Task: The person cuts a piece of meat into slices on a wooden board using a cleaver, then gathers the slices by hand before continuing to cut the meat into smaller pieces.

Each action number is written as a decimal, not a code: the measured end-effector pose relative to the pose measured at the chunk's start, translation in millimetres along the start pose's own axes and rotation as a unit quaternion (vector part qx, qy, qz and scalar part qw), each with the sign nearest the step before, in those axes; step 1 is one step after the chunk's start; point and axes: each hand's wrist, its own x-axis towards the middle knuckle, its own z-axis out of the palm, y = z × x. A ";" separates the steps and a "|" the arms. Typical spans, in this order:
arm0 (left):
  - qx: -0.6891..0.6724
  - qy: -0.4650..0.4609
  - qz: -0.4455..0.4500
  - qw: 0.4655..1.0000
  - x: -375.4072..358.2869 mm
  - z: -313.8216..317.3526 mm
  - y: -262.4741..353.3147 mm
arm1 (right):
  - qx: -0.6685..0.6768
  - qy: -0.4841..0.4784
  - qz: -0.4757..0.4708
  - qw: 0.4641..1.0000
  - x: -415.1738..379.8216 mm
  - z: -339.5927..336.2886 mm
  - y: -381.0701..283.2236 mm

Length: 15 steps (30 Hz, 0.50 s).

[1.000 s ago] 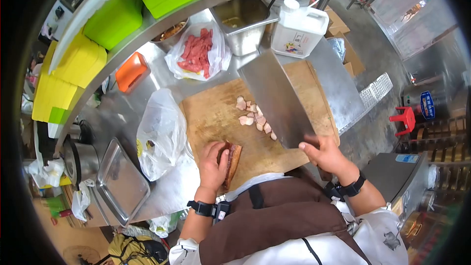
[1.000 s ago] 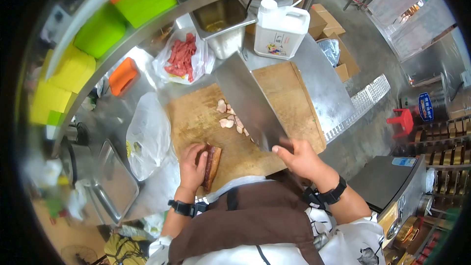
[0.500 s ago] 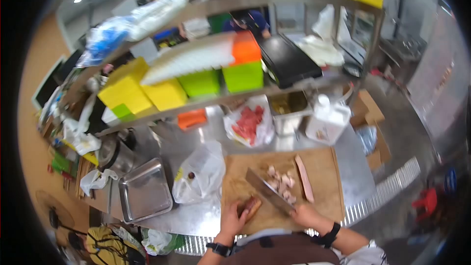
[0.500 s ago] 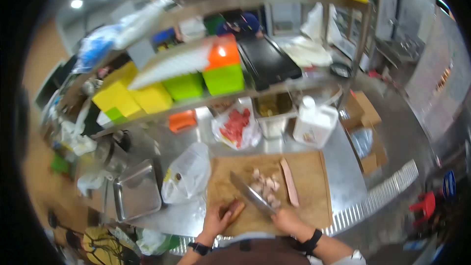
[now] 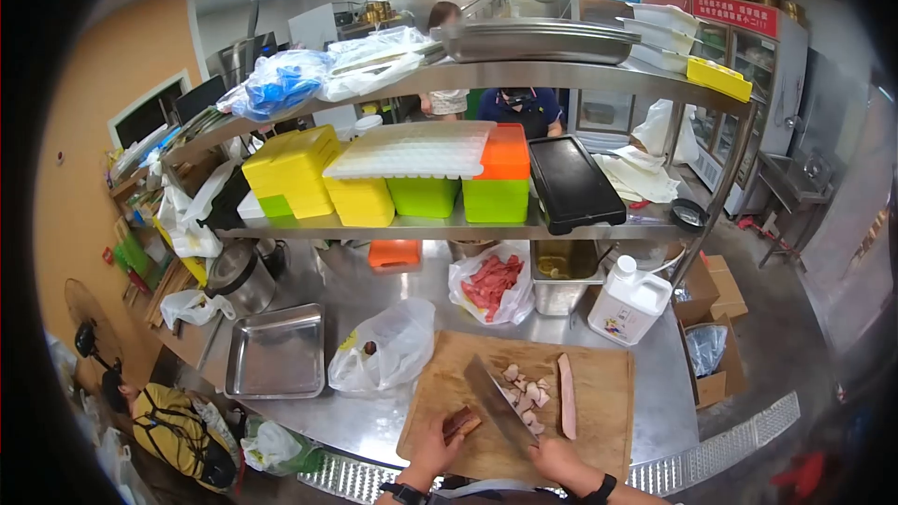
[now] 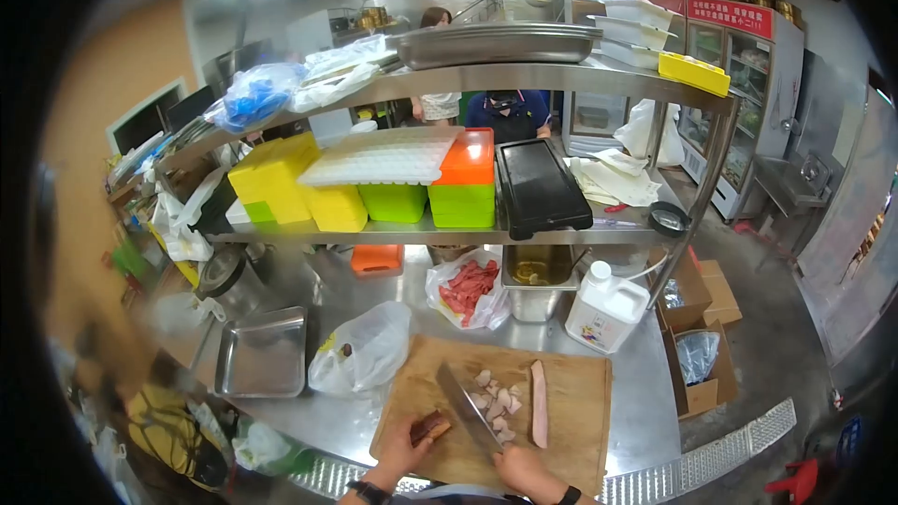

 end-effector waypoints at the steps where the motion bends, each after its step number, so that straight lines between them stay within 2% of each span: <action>1: -0.009 0.011 0.026 1.000 4.3 1.2 -3.5 | -0.004 0.009 -0.018 1.000 -0.2 4.5 1.8; 4: -0.005 0.037 0.045 0.998 13.9 -6.7 7.5 | -0.041 0.013 -0.017 0.999 0.1 9.1 -3.2; 7: -0.026 0.054 0.104 0.993 24.8 -13.5 3.8 | -0.026 0.028 -0.006 0.999 0.4 15.7 -3.7; 10: -0.043 0.012 0.134 0.990 36.7 -33.9 2.8 | -0.006 0.049 -0.011 0.999 -3.3 16.4 -6.6; 13: -0.028 0.008 0.156 0.987 37.4 -48.3 -2.2 | 0.005 0.044 0.025 0.999 -7.2 12.9 -14.9; 15: -0.042 -0.039 0.138 0.989 37.8 -60.6 -4.0 | 0.007 0.050 0.037 0.998 -12.2 3.8 -29.0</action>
